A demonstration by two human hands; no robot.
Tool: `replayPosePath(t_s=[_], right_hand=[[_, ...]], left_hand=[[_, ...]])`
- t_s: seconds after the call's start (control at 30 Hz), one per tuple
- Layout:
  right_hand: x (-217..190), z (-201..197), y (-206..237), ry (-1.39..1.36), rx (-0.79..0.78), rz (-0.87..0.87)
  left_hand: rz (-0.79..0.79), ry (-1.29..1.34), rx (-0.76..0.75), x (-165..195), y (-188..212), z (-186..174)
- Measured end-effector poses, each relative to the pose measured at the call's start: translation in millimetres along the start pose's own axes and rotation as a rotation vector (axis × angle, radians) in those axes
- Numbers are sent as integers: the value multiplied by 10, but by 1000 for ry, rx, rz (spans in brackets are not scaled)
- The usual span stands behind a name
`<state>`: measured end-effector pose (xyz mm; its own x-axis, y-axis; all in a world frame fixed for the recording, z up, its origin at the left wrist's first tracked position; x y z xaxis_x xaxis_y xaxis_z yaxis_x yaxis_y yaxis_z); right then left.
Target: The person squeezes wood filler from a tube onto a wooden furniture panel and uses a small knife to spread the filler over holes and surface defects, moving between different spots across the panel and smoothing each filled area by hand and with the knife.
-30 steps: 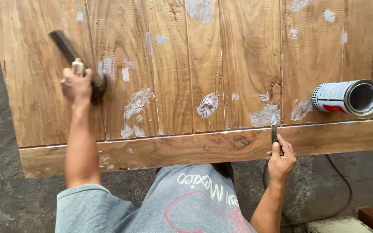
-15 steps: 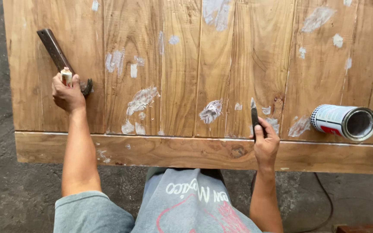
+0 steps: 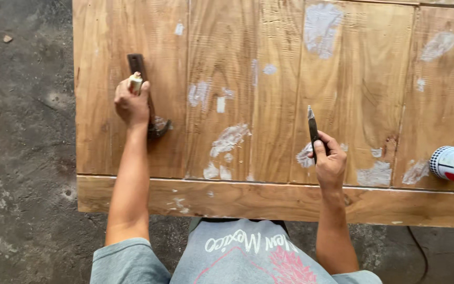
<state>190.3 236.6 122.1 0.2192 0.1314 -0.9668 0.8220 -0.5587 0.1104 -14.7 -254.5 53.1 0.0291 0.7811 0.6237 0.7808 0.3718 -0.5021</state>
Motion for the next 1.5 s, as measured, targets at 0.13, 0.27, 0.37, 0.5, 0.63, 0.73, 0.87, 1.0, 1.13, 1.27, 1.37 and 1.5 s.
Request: replayPosePath(t_s=[0.13,0.27,0.37,0.5,0.63,0.73,0.87,1.0,1.13,1.27,1.37,1.5], right_hand=[[-80,380,162,5,15,16],[-208,512,106,77,31,-24],[-278,538,-100,94,40,-37],[-318,616,-517,109,2,-137],[-272,749,-985,83,-9,-220],[-209,864,-1298,160,-21,-275],[-159,1031,-1551,152,-45,-235],[-113,1244,-1593,155,-88,-222],[-29,1296,-1696,188,-57,-268],[53,1215,-2019,461,88,-487],[127,1213,-2269,512,105,-632],[244,1359,-2568,607,82,-589]], left_hand=[[17,6,-35,151,-69,237],[150,-115,-71,313,-63,355],[139,-125,-86,329,-45,339],[142,-180,-76,313,-46,325],[174,-218,-76,320,-51,359],[170,-229,-83,311,-12,346],[114,-229,-15,275,-21,329],[92,-266,19,241,-41,325],[175,-328,-16,237,-1,349],[204,-228,-25,205,43,329],[182,-236,-40,192,73,318],[198,-250,-40,196,82,312]])
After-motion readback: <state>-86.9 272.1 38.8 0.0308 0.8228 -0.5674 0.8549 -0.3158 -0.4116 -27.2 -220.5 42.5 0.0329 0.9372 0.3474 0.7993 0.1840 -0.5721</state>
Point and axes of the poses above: each hand's wrist, its own y-axis away from the middle knuckle, its own z-axis out of the palm, x = y × z, the point moved 2 cm from there along -y, towards the middle knuckle, and after that the axes turned 10 degrees about x, right-handed, at the moved point
